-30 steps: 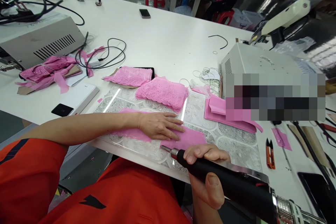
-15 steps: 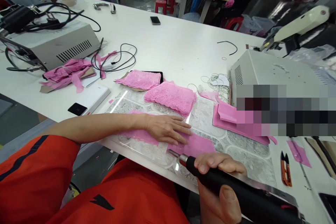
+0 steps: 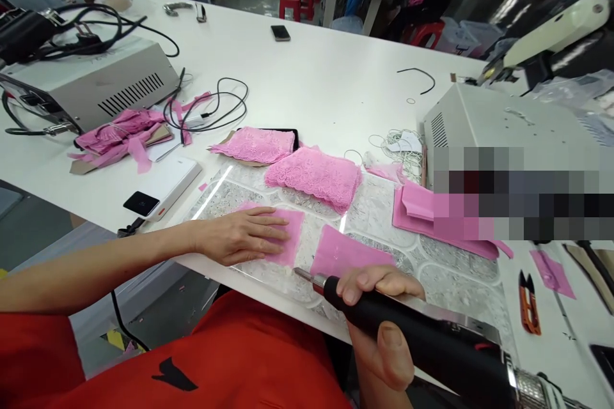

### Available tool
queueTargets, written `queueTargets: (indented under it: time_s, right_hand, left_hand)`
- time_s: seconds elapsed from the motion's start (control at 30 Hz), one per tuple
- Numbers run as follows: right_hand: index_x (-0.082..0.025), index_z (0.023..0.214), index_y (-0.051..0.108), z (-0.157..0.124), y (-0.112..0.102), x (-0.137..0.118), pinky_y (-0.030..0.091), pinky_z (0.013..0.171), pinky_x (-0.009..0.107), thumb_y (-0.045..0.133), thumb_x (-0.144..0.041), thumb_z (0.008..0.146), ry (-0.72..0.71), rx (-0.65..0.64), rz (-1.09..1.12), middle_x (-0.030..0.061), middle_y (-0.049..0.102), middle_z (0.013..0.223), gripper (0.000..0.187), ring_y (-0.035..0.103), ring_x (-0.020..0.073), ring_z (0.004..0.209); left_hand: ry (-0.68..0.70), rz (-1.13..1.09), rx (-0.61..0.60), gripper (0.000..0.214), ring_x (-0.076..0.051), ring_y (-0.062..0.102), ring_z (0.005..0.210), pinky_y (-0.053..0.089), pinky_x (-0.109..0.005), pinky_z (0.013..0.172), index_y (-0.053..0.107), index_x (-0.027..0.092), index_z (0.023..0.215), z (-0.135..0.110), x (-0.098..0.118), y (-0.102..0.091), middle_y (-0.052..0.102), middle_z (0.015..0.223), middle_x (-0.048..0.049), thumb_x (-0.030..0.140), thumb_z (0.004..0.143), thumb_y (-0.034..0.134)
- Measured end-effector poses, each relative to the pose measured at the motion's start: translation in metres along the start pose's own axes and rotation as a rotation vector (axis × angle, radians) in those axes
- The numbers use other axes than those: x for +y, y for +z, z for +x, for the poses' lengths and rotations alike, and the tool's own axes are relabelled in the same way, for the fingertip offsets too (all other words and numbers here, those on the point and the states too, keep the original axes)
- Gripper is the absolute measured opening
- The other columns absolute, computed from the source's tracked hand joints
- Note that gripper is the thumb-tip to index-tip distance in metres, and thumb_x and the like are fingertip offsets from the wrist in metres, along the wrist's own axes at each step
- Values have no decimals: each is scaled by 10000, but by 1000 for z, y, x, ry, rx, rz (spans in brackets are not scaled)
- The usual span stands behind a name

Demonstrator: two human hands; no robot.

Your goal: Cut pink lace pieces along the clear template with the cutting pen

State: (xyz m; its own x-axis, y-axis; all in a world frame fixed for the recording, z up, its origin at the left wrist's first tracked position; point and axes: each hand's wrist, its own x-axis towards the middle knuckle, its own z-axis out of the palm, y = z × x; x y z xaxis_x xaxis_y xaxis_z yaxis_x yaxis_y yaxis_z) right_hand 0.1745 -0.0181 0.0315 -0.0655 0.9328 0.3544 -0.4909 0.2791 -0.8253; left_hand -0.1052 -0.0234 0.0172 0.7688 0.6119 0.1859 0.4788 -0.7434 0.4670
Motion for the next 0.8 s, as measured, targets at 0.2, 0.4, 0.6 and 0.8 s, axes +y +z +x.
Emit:
queueTargets:
  time_s: [0.2, 0.4, 0.6, 0.8]
  right_hand:
    - [-191, 892, 601, 2, 1, 2, 487, 510, 332, 568, -301, 725, -22, -27, -21, -5, 578, 767, 202, 537, 118, 557]
    - [-191, 890, 600, 4, 1, 2, 490, 495, 348, 574, -307, 724, -34, -16, -37, -1, 576, 757, 204, 529, 121, 536]
    - [-188, 897, 600, 6, 2, 3, 503, 507, 344, 577, -309, 725, -37, -25, -36, -2, 579, 766, 211, 547, 121, 544]
    - [-192, 896, 606, 7, 5, 4, 496, 498, 329, 582, -300, 725, -50, -49, -38, -3, 583, 761, 204, 549, 123, 551]
  left_hand:
    - [-13, 23, -42, 360, -260, 340, 1420, 113, -496, 1212, 589, 213, 1307, -1, 1, 8, 499, 1442, -75, 304, 967, 511]
    - [-27, 5, -31, 371, -241, 338, 1423, 93, -481, 1214, 587, 272, 1307, -1, 1, 11, 489, 1452, -54, 353, 946, 551]
    - [-25, 44, -53, 373, -247, 326, 1429, 71, -474, 1215, 589, 253, 1305, -1, 1, 13, 465, 1470, -68, 378, 960, 522]
    - [-19, 80, -66, 388, -245, 317, 1433, 59, -467, 1214, 585, 240, 1309, -2, 0, 15, 457, 1474, -72, 406, 971, 492]
